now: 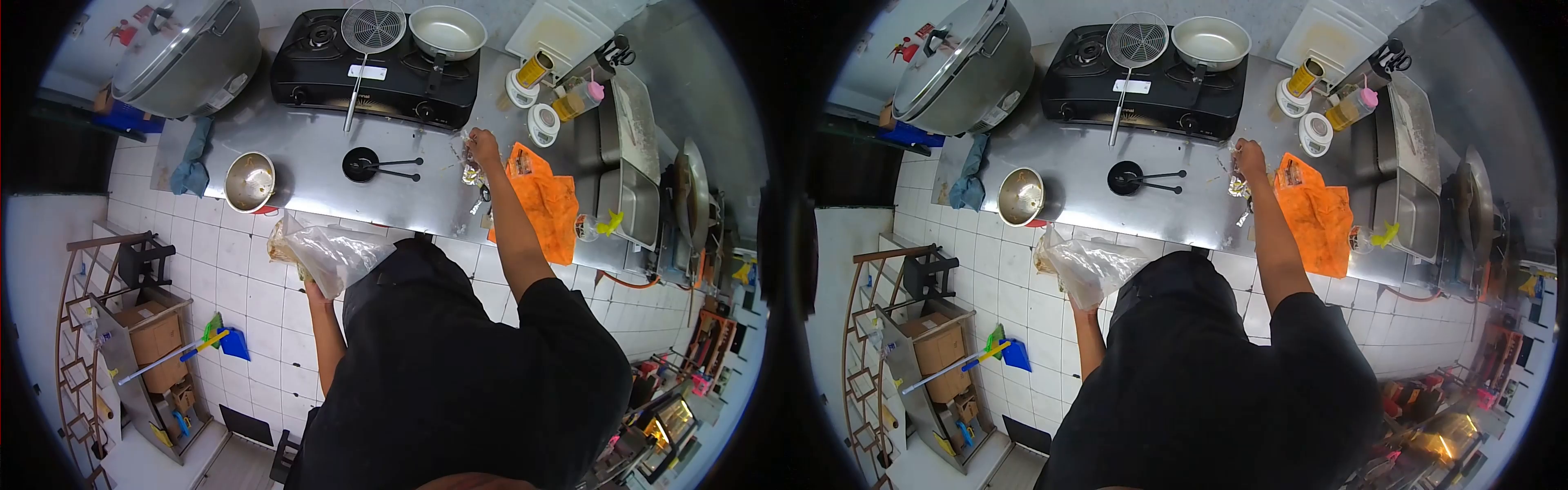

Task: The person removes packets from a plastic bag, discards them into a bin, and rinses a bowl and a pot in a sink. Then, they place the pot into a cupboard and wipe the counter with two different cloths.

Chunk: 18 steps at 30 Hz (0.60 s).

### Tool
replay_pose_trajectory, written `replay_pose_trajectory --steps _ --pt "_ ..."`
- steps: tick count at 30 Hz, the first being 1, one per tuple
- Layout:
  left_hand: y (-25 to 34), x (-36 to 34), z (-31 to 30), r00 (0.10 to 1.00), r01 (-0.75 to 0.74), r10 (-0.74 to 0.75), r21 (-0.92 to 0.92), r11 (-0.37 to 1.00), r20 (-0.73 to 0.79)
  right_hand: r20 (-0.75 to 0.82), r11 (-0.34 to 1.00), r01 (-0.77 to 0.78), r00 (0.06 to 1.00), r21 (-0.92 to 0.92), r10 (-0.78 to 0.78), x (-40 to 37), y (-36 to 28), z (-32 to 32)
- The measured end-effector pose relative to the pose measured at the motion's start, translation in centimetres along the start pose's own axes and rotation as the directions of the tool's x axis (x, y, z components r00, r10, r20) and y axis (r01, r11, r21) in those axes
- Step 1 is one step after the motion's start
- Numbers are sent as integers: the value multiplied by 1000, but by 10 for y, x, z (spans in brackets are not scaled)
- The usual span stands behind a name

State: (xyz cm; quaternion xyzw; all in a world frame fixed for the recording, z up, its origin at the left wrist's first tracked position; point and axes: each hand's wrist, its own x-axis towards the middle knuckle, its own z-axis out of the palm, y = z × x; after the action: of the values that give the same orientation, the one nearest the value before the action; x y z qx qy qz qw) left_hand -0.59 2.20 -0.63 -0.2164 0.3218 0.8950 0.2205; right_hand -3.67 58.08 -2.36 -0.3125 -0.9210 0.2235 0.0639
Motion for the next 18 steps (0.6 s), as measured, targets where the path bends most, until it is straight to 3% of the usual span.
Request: replay_pose_trajectory --steps 2,3,5,8,10,11,12,15,17,18 --pt "-2 -1 0 1000 29 -29 -39 999 2 -29 978 70 997 196 -65 0 13 0" --pt "-4 -2 0 1000 27 -27 -34 999 12 -29 978 71 997 194 -67 -2 15 -6" --pt "-5 -2 -1 1000 18 -18 -32 999 20 -209 927 109 977 359 -34 -4 18 -19" --pt "-4 -9 24 997 71 -71 -24 997 3 -330 859 166 944 484 4 -4 21 -36" --pt "-1 -12 54 992 -14 -8 175 984 123 -390 828 187 920 529 41 -9 17 -55" --pt "-4 -1 49 980 -3 -45 235 972 196 -406 786 236 914 571 20 -15 12 -66" --pt "0 -11 80 983 -29 -30 313 949 182 -417 732 287 909 617 -5 -23 0 -75" --pt "-3 1 95 984 5 -96 512 859 151 -303 641 252 952 725 -32 -62 -67 -110" --pt "-7 1 119 994 -20 -40 507 862 106 -119 637 182 983 749 -140 -89 -103 -124" --pt "-10 7 124 989 21 -90 495 869 118 -126 636 181 983 750 -132 -97 -112 -126"
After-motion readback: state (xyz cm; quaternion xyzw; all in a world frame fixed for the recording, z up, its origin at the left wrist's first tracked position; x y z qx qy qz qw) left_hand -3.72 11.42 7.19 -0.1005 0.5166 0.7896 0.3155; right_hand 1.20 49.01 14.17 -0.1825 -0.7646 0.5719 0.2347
